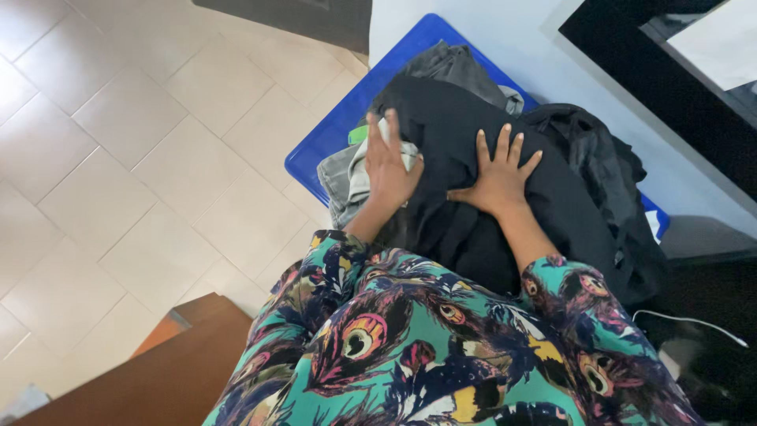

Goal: The person picks up individual items of clothing from a pile, spreads them out on a blue table, and layers them on top of each other.

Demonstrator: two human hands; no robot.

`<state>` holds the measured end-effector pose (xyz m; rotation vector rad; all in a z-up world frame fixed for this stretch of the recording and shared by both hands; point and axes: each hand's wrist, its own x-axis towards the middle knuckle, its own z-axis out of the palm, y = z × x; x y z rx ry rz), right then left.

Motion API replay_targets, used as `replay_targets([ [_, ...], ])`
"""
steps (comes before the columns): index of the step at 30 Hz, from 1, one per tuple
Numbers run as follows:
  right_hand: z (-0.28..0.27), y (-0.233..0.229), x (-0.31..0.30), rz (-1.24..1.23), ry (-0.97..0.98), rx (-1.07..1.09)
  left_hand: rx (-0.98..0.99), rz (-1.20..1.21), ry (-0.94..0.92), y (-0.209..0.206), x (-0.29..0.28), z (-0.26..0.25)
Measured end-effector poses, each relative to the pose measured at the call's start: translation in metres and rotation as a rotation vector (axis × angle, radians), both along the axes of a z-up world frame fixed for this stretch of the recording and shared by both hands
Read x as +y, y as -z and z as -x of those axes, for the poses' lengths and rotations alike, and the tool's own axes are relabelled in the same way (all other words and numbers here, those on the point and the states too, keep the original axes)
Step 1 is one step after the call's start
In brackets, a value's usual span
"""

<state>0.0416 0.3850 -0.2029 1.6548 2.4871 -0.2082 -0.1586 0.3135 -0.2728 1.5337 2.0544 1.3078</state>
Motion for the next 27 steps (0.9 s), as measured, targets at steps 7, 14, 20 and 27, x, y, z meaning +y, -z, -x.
replay_targets([
  [7,-0.006,0.043,0.005,0.024,0.016,-0.094,0.374,0.4,0.423,-0.041,0.033,0.014],
  [14,-0.001,0.069,0.012,0.043,0.004,-0.192,0.461,0.403,0.503,0.003,0.048,0.015],
  [20,0.003,0.088,0.019,0.116,0.047,-0.173,0.508,0.361,0.488,0.024,0.049,0.013],
  [27,0.002,0.111,0.027,0.113,0.034,-0.219,0.536,0.401,0.479,0.031,0.051,0.01],
])
